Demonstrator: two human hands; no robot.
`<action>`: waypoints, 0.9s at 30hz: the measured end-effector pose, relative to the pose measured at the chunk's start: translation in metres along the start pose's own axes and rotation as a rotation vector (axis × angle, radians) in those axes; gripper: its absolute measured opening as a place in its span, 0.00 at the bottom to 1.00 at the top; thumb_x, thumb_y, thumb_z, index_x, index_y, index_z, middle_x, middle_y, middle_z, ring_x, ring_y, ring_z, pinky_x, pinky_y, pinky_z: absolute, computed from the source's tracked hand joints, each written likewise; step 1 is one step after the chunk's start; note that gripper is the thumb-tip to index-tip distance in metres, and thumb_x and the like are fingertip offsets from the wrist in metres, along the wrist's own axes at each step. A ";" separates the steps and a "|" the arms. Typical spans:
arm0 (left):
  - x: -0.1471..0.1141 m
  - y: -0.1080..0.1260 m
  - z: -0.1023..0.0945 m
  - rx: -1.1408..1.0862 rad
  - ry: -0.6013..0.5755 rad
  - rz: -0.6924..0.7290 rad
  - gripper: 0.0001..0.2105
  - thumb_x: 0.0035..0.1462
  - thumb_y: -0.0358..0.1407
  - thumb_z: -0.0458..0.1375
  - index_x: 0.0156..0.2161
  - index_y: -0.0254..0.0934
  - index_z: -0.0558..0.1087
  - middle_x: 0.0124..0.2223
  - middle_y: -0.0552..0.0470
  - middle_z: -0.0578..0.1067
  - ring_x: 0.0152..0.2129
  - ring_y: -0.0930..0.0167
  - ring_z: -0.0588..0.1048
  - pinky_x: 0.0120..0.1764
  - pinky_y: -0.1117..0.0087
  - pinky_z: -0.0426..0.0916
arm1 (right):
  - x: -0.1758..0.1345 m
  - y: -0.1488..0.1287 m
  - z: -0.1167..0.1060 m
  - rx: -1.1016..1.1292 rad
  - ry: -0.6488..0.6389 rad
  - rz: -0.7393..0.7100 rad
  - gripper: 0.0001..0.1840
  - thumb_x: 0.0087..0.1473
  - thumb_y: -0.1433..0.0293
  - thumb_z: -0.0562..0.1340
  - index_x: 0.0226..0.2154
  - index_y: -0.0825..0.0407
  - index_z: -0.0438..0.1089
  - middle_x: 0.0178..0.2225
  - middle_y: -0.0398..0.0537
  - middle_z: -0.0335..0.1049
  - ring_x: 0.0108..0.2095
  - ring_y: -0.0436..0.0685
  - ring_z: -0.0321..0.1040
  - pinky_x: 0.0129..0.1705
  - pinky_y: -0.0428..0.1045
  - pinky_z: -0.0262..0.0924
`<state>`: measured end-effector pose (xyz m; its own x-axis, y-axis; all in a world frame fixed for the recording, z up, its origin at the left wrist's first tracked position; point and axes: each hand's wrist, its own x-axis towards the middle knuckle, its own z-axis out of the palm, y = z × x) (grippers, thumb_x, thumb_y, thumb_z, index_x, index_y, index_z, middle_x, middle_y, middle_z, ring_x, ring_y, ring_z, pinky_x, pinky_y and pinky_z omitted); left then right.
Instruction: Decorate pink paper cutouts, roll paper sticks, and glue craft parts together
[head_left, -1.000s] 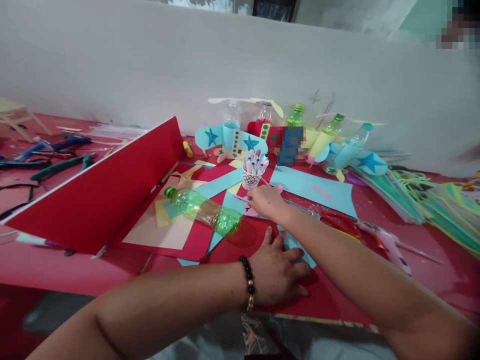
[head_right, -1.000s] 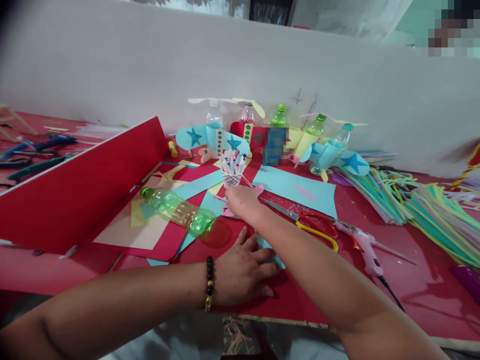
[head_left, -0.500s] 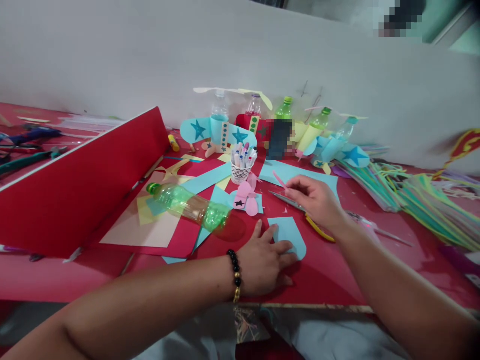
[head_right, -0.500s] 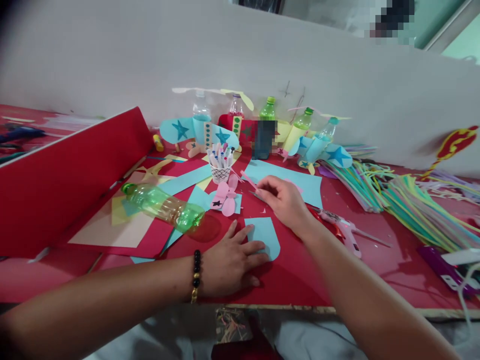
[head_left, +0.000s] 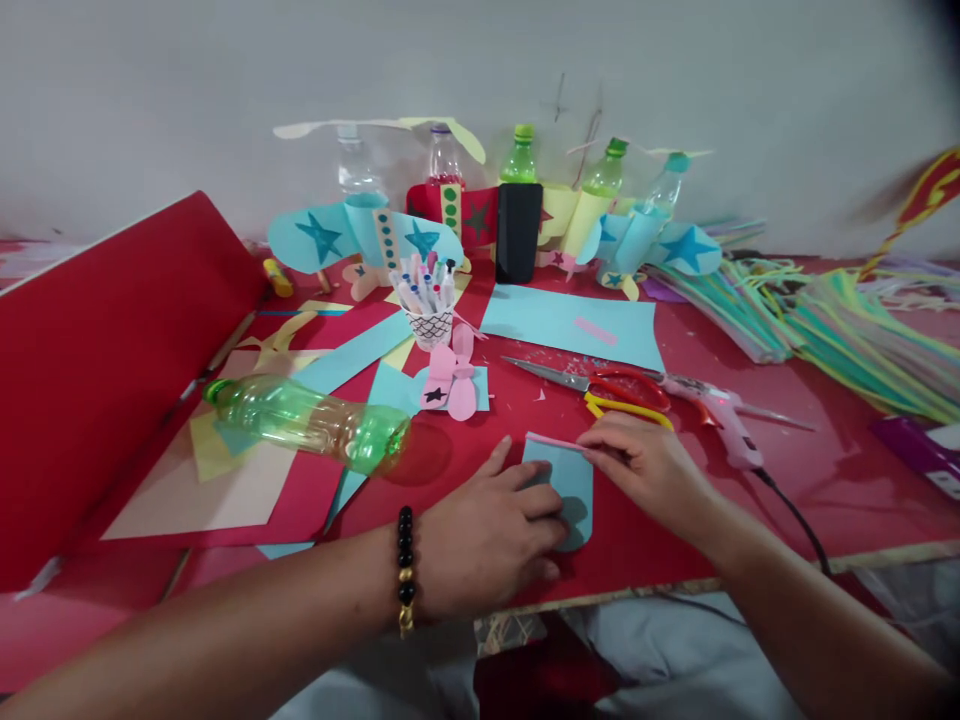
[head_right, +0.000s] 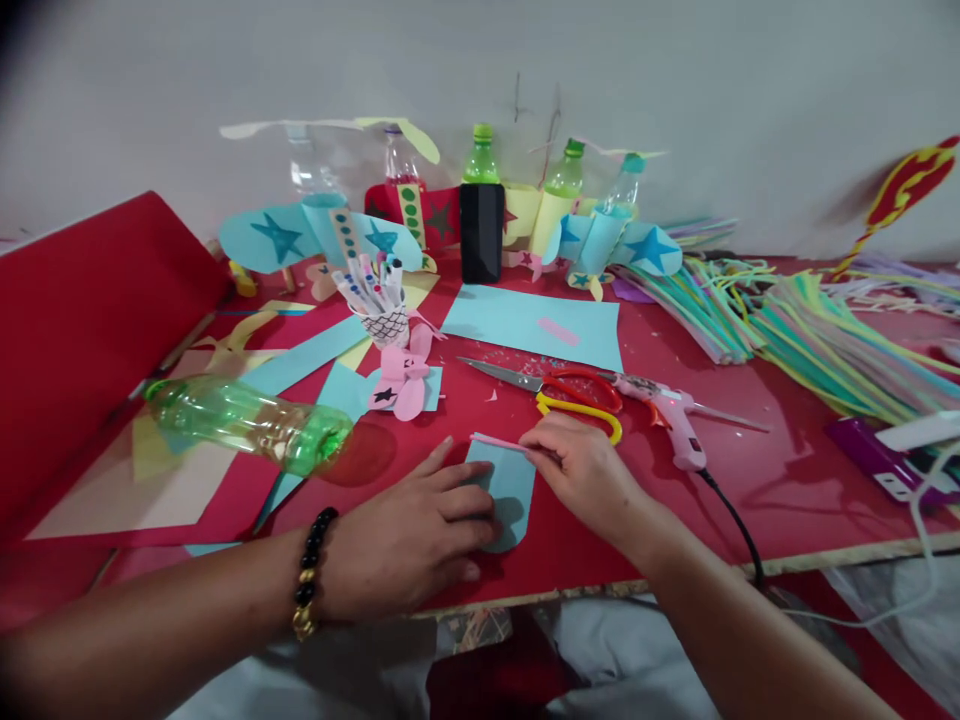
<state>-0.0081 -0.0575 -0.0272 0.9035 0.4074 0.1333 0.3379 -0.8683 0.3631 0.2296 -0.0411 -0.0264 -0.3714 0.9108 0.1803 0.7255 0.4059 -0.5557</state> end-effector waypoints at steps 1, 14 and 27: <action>0.000 0.000 0.000 -0.002 0.004 0.009 0.10 0.60 0.41 0.52 0.43 0.41 0.71 0.44 0.52 0.72 0.56 0.62 0.60 0.61 0.48 0.42 | -0.001 0.000 0.003 -0.005 -0.003 -0.009 0.08 0.57 0.71 0.57 0.32 0.52 0.72 0.30 0.47 0.70 0.32 0.53 0.66 0.35 0.48 0.59; 0.004 0.003 -0.005 0.023 -0.087 -0.022 0.07 0.60 0.31 0.50 0.36 0.35 0.70 0.37 0.50 0.71 0.34 0.70 0.69 0.39 0.69 0.66 | -0.040 -0.022 0.025 -0.160 0.012 0.033 0.11 0.59 0.69 0.54 0.35 0.53 0.71 0.28 0.49 0.68 0.29 0.53 0.64 0.32 0.48 0.58; 0.004 0.017 0.008 0.178 -0.080 -0.107 0.23 0.62 0.31 0.48 0.61 0.33 0.54 0.58 0.43 0.62 0.54 0.65 0.61 0.57 0.63 0.57 | -0.053 -0.024 0.028 -0.119 0.017 -0.026 0.11 0.58 0.70 0.54 0.37 0.52 0.73 0.29 0.49 0.69 0.29 0.54 0.66 0.32 0.49 0.60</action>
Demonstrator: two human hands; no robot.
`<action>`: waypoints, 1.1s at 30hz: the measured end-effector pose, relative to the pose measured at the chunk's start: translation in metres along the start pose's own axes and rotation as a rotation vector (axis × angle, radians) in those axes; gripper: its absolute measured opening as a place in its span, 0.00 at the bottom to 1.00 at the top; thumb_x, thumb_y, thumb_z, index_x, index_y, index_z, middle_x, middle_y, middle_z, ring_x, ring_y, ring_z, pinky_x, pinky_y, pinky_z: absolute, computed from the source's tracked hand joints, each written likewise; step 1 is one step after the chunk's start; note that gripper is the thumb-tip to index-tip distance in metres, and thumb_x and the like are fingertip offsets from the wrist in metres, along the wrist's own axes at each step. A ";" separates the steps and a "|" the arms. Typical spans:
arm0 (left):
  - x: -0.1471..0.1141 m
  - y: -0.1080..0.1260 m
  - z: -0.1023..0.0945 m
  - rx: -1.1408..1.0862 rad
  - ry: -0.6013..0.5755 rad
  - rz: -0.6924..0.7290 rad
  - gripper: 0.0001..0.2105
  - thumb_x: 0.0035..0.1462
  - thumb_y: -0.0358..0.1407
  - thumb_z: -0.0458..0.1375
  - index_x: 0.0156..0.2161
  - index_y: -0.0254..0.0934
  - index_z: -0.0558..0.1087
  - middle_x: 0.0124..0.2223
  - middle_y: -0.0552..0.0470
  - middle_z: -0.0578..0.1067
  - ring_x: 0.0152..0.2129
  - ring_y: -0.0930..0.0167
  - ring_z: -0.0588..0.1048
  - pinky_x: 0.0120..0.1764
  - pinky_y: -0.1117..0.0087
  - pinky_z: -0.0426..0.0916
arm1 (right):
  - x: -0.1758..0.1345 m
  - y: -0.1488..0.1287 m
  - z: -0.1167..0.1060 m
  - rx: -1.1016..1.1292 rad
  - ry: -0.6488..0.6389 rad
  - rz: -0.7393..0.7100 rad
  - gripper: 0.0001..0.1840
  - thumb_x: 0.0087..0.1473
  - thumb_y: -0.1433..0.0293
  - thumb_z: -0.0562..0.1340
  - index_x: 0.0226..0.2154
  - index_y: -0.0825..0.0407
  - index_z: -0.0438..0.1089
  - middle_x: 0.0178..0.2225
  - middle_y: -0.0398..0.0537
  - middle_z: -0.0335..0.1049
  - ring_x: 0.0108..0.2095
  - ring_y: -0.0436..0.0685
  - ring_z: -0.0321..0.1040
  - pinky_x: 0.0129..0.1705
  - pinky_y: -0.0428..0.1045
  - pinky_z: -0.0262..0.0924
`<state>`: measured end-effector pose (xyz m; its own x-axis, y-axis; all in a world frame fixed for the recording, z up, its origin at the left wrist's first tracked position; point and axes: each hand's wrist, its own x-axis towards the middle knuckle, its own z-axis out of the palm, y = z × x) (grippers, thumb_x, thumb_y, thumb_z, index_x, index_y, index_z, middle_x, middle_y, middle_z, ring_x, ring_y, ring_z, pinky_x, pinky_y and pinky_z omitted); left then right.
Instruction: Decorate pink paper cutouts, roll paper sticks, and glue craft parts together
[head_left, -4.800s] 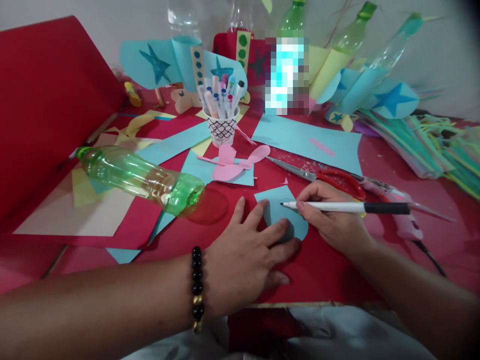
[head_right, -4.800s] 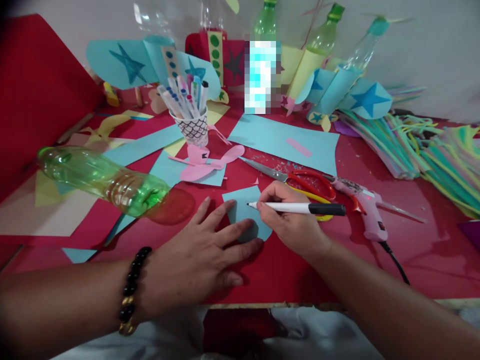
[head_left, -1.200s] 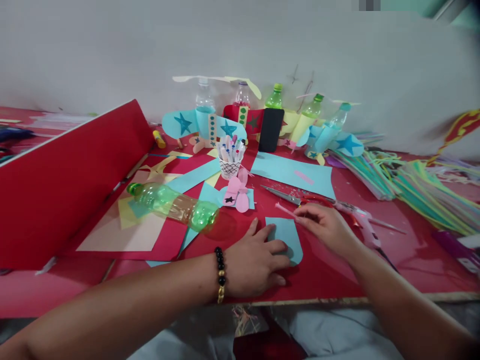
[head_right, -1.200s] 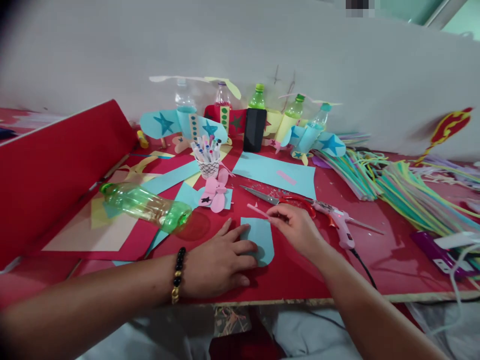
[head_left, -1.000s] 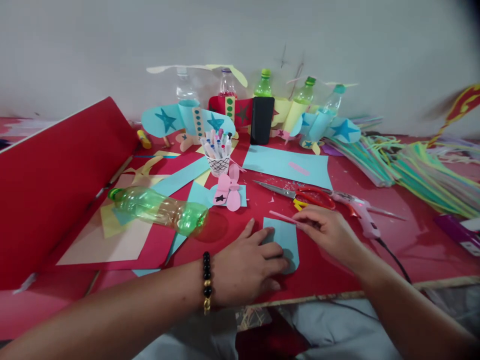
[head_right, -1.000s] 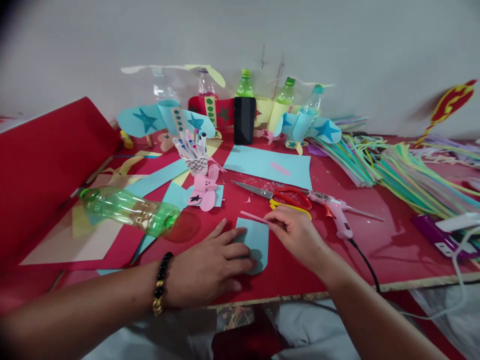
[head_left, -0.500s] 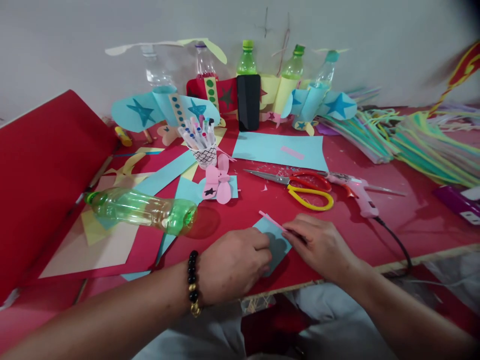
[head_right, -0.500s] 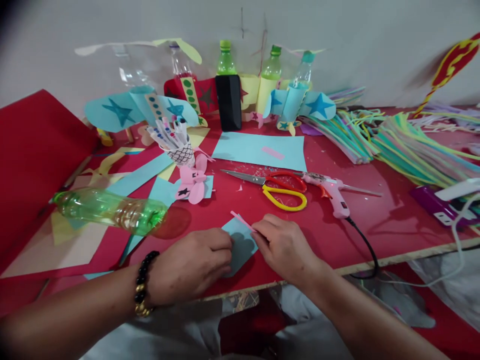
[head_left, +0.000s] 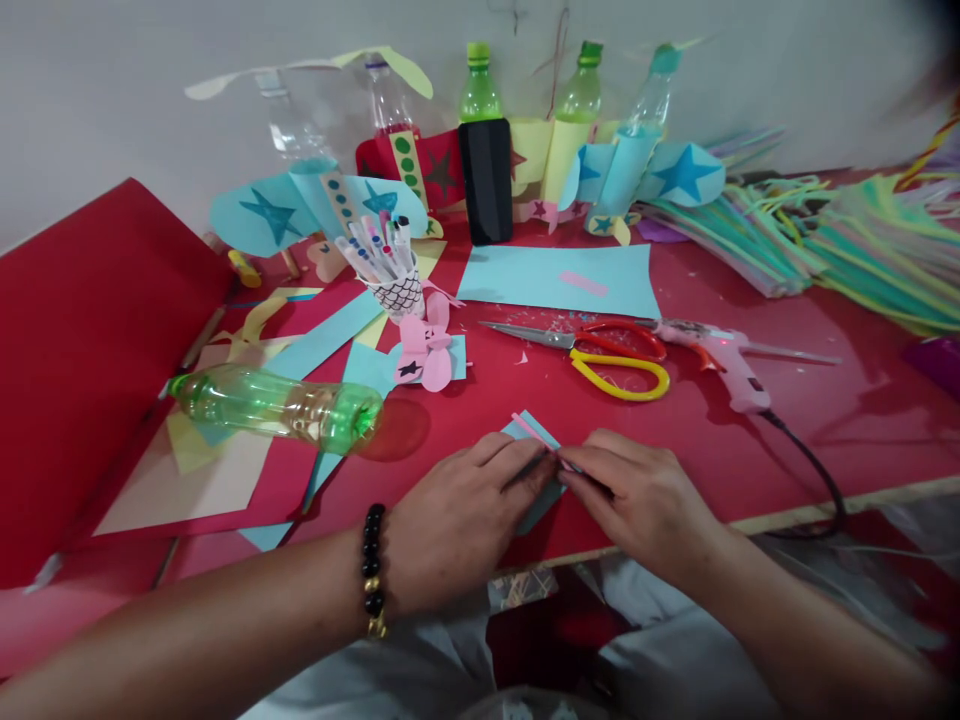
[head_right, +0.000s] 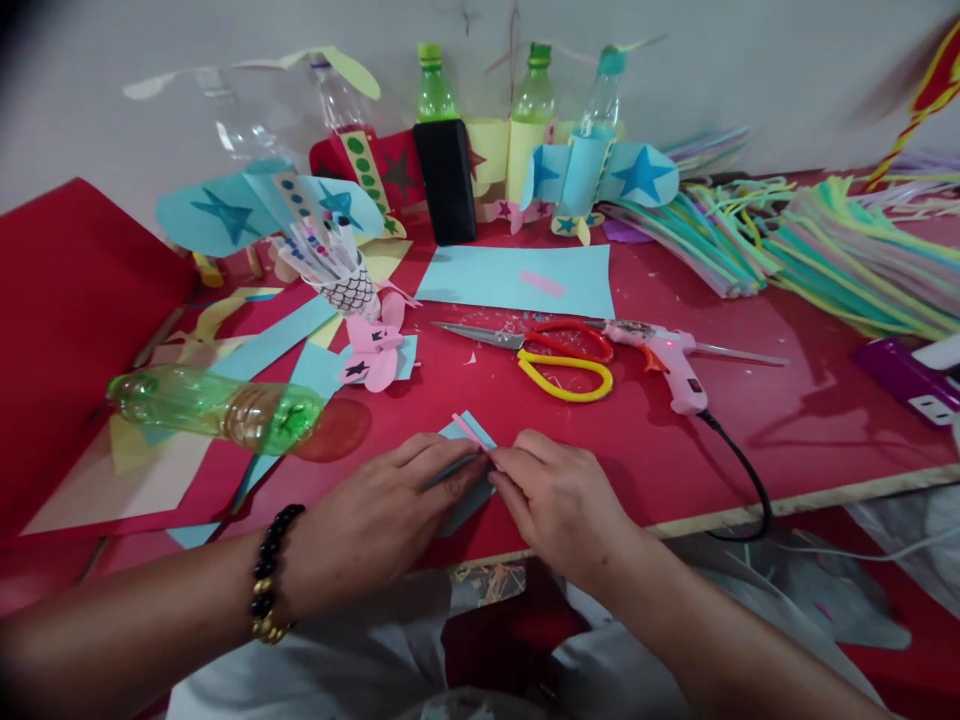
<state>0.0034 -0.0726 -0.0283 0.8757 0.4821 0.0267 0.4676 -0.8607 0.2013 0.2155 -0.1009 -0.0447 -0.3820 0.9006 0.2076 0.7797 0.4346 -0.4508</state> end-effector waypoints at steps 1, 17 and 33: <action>0.001 0.000 0.000 0.012 -0.005 0.001 0.22 0.62 0.32 0.48 0.61 0.33 0.55 0.59 0.43 0.62 0.54 0.65 0.61 0.56 0.62 0.57 | -0.001 0.001 -0.003 0.016 0.022 -0.004 0.10 0.57 0.70 0.56 0.38 0.51 0.72 0.30 0.49 0.70 0.29 0.54 0.67 0.32 0.49 0.60; 0.008 0.001 -0.004 0.017 0.062 -0.048 0.25 0.57 0.29 0.49 0.61 0.36 0.56 0.56 0.46 0.65 0.51 0.66 0.63 0.53 0.63 0.58 | -0.014 0.125 -0.080 -0.506 0.265 0.667 0.25 0.45 0.50 0.61 0.40 0.51 0.67 0.39 0.53 0.73 0.38 0.61 0.68 0.34 0.52 0.57; 0.003 -0.011 -0.011 -0.125 0.027 0.007 0.19 0.58 0.30 0.51 0.55 0.38 0.66 0.52 0.46 0.67 0.48 0.67 0.65 0.53 0.63 0.61 | -0.004 0.080 -0.087 0.635 0.686 0.710 0.08 0.36 0.74 0.63 0.26 0.51 0.69 0.23 0.44 0.62 0.21 0.51 0.58 0.23 0.49 0.49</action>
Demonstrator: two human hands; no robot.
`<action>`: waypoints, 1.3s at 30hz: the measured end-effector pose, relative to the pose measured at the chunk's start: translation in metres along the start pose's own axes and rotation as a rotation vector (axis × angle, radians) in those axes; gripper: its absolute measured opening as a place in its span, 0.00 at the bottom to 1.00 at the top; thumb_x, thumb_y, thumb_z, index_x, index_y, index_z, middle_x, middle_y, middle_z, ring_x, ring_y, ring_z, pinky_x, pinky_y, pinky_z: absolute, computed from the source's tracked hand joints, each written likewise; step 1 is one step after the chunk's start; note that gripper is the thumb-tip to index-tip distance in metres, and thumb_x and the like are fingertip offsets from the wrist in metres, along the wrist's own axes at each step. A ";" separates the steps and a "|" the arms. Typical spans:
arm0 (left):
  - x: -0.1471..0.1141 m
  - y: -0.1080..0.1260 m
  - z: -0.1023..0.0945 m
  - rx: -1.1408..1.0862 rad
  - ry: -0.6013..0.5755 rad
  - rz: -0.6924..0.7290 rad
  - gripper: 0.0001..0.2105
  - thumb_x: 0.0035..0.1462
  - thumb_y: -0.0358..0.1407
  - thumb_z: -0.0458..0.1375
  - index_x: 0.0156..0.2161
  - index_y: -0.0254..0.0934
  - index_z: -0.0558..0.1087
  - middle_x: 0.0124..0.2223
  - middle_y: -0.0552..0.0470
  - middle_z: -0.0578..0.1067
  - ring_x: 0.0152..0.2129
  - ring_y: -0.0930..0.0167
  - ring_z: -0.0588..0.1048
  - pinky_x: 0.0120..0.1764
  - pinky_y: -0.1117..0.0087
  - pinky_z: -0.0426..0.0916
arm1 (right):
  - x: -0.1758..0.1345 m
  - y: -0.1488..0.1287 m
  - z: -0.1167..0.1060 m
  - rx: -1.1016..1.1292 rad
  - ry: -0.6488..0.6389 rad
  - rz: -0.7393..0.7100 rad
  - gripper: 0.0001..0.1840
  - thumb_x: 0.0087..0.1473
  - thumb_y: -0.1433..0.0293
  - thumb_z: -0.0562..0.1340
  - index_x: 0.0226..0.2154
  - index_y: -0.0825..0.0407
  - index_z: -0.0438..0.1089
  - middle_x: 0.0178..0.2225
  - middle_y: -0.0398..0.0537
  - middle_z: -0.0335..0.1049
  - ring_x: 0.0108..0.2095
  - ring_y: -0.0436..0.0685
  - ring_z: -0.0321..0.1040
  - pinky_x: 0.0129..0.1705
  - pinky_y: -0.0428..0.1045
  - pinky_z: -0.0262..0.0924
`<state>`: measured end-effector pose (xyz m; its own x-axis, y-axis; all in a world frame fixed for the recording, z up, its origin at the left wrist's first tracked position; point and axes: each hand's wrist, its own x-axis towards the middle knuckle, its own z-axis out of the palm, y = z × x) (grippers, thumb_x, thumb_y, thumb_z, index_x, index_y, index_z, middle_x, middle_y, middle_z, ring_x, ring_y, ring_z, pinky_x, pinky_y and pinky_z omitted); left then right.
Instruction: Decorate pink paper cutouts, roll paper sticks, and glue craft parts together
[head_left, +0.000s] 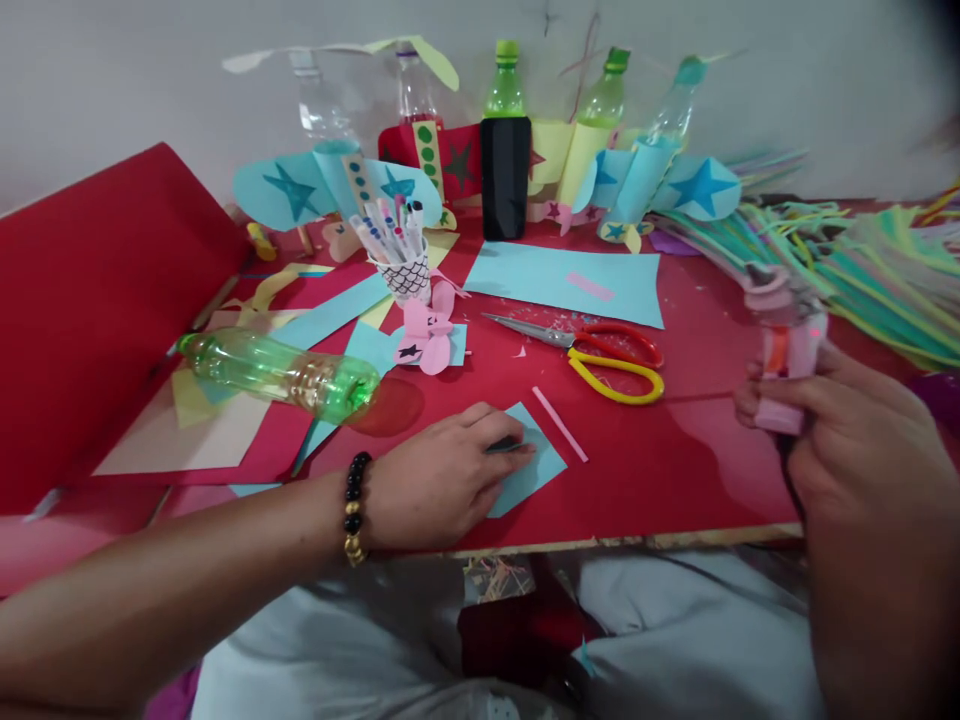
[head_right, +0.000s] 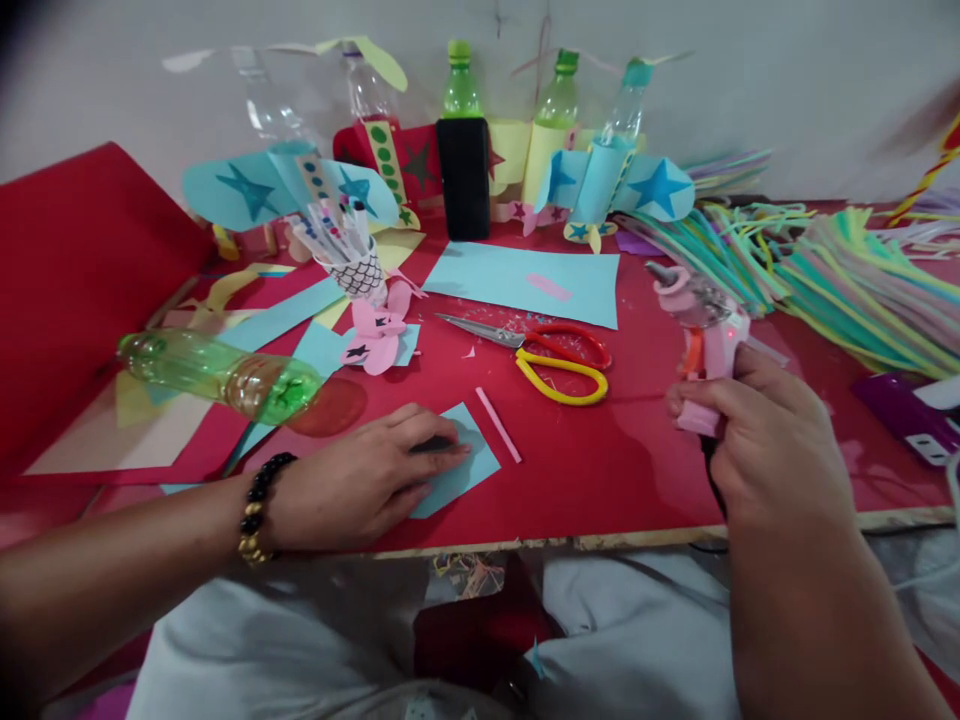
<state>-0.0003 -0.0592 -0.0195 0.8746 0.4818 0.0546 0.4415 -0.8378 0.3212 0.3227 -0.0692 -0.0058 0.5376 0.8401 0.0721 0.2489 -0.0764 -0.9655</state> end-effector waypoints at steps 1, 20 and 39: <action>0.000 -0.002 -0.001 -0.005 -0.008 0.015 0.19 0.58 0.30 0.50 0.55 0.38 0.66 0.52 0.46 0.67 0.49 0.67 0.65 0.53 0.63 0.61 | -0.004 -0.002 0.004 0.109 -0.023 0.018 0.07 0.36 0.74 0.62 0.25 0.52 0.70 0.25 0.46 0.63 0.21 0.52 0.59 0.22 0.50 0.49; 0.053 -0.012 -0.013 0.250 0.043 0.127 0.14 0.62 0.28 0.47 0.47 0.34 0.72 0.46 0.46 0.73 0.45 0.69 0.70 0.49 0.68 0.64 | -0.036 0.011 0.034 0.576 -0.451 0.167 0.04 0.49 0.71 0.61 0.29 0.53 0.72 0.26 0.47 0.72 0.20 0.52 0.64 0.23 0.48 0.57; 0.023 -0.016 -0.007 0.264 0.182 0.344 0.12 0.64 0.30 0.44 0.44 0.35 0.69 0.43 0.45 0.76 0.40 0.70 0.74 0.43 0.68 0.70 | -0.036 0.016 0.031 0.639 -0.504 0.138 0.04 0.48 0.71 0.63 0.27 0.56 0.72 0.26 0.48 0.74 0.20 0.49 0.66 0.22 0.44 0.59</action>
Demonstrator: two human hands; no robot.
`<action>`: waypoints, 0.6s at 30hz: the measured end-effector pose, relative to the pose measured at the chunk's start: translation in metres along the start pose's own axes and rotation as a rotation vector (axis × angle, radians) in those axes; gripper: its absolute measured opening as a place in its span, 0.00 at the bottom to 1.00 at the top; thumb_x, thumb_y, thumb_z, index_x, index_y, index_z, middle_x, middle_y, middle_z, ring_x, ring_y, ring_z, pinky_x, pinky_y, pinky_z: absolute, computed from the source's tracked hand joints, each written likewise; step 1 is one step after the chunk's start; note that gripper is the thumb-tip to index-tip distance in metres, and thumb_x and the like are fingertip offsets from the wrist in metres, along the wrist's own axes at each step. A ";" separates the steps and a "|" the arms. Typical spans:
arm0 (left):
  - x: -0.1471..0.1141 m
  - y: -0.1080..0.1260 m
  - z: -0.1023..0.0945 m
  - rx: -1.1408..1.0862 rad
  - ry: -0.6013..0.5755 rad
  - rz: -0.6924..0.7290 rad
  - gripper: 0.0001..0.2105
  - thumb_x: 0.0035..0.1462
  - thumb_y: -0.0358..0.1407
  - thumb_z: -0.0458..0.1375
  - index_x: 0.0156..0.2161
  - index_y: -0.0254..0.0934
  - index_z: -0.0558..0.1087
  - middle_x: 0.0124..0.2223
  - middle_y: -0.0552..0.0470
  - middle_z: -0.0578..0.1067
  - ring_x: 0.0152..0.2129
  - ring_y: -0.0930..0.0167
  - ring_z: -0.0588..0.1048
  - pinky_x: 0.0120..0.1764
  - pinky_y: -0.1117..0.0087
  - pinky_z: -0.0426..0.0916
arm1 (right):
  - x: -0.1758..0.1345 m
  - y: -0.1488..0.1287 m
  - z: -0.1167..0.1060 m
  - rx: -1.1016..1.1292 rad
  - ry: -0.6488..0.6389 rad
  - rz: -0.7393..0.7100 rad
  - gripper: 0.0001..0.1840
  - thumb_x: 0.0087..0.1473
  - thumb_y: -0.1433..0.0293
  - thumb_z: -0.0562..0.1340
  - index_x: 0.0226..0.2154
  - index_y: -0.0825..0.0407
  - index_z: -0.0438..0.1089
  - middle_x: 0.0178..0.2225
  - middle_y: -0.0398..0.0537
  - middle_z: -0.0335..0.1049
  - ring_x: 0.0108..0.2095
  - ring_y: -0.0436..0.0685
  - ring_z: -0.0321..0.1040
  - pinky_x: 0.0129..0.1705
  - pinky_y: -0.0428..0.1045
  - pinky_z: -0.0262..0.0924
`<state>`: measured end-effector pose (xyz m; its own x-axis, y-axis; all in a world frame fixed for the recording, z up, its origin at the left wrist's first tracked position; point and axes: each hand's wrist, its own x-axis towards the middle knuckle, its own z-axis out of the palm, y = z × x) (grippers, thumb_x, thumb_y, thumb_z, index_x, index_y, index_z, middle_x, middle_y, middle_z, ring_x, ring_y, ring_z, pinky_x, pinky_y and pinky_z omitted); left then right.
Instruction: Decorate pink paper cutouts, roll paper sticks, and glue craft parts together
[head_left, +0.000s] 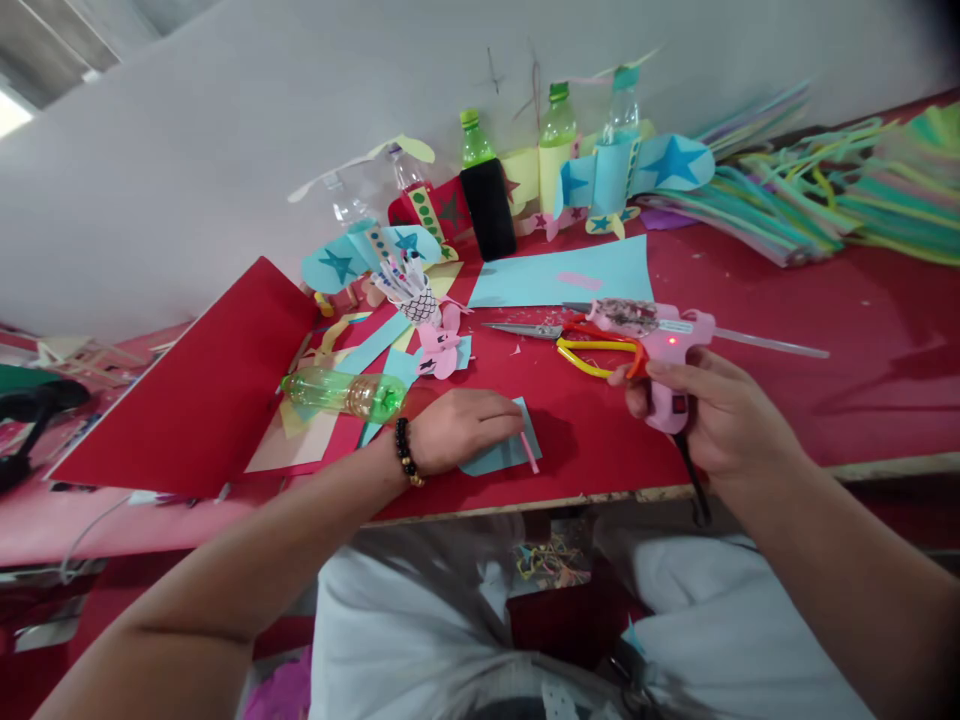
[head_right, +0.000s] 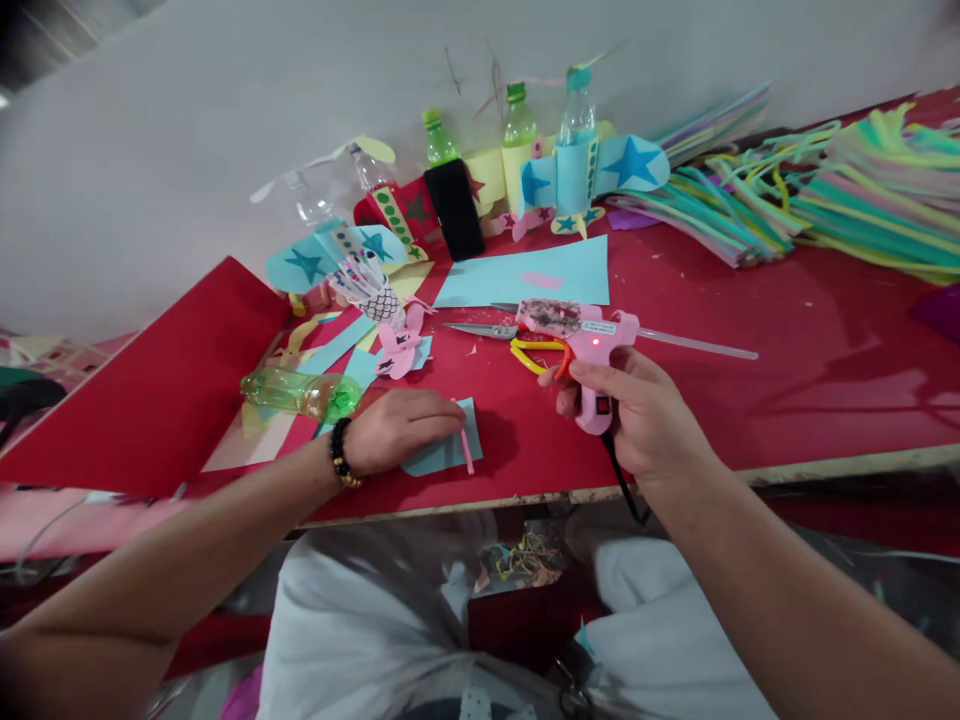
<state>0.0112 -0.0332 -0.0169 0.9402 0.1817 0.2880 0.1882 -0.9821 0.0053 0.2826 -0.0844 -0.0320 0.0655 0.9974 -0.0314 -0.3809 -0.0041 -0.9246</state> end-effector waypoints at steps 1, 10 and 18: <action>-0.006 0.002 0.003 -0.036 -0.004 -0.003 0.12 0.64 0.29 0.44 0.44 0.35 0.69 0.44 0.45 0.76 0.41 0.70 0.74 0.44 0.68 0.70 | 0.000 0.000 0.000 -0.002 0.002 0.001 0.04 0.48 0.71 0.63 0.27 0.56 0.72 0.26 0.48 0.74 0.20 0.49 0.66 0.22 0.44 0.59; -0.024 0.027 0.010 -0.135 -0.041 -0.308 0.13 0.62 0.35 0.51 0.50 0.36 0.69 0.50 0.44 0.71 0.48 0.68 0.69 0.49 0.66 0.69 | 0.000 -0.002 0.002 -0.043 0.020 0.038 0.05 0.48 0.71 0.63 0.25 0.55 0.74 0.19 0.46 0.71 0.20 0.48 0.66 0.21 0.41 0.58; -0.019 0.032 0.012 -0.100 0.000 -0.364 0.18 0.57 0.46 0.55 0.47 0.36 0.71 0.47 0.45 0.72 0.43 0.67 0.72 0.45 0.65 0.69 | 0.001 0.001 -0.001 -0.054 0.054 0.038 0.04 0.48 0.72 0.63 0.26 0.54 0.74 0.20 0.46 0.72 0.20 0.49 0.66 0.22 0.42 0.59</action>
<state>0.0026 -0.0676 -0.0335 0.8167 0.5200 0.2501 0.4815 -0.8530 0.2013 0.2834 -0.0833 -0.0331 0.1022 0.9910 -0.0864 -0.3338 -0.0476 -0.9415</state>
